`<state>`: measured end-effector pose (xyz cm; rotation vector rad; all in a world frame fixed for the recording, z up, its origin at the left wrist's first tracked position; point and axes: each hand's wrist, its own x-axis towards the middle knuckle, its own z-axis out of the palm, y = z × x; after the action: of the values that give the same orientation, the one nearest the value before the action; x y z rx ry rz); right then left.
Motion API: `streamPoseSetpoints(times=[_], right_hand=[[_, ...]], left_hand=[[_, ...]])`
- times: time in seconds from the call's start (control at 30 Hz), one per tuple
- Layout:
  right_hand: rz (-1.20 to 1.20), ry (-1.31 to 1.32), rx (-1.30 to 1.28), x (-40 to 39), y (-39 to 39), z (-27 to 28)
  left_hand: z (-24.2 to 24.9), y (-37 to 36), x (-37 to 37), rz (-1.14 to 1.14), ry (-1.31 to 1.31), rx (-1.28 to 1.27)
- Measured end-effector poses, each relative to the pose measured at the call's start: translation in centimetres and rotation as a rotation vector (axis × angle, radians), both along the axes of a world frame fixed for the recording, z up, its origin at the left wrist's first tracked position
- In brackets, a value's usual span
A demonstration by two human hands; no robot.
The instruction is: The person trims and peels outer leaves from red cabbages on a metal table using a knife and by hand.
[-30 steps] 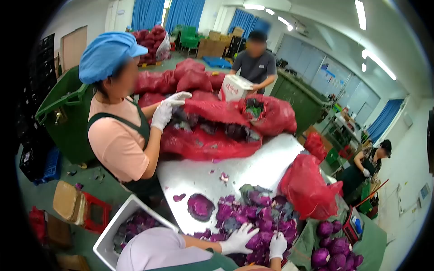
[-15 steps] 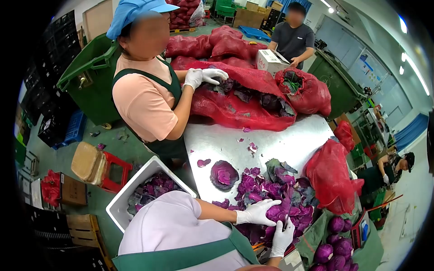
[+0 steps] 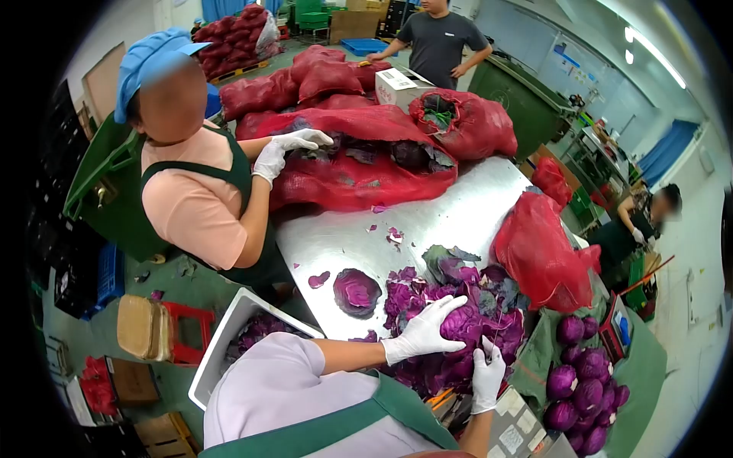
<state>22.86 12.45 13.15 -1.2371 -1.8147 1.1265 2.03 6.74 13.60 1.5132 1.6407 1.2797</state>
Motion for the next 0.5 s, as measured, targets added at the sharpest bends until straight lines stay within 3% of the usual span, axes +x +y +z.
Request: streamPoseSetpoints(times=[0.27, 0.4, 0.5], right_hand=[[0.043, -0.159, 0.181, 0.2, 1.1, 4.2], [0.096, -0.079, 0.24, 0.4, 2.4, 4.5], [0.088, -0.168, 0.286, 0.0, 2.5, 5.7]], left_hand=[[0.8, 0.3, -1.3, -0.069, -0.061, 0.113], [1.2, 0.4, -1.9, -0.105, -0.301, 0.076], [0.9, 0.7, -2.3, -0.216, -0.634, 0.019]])
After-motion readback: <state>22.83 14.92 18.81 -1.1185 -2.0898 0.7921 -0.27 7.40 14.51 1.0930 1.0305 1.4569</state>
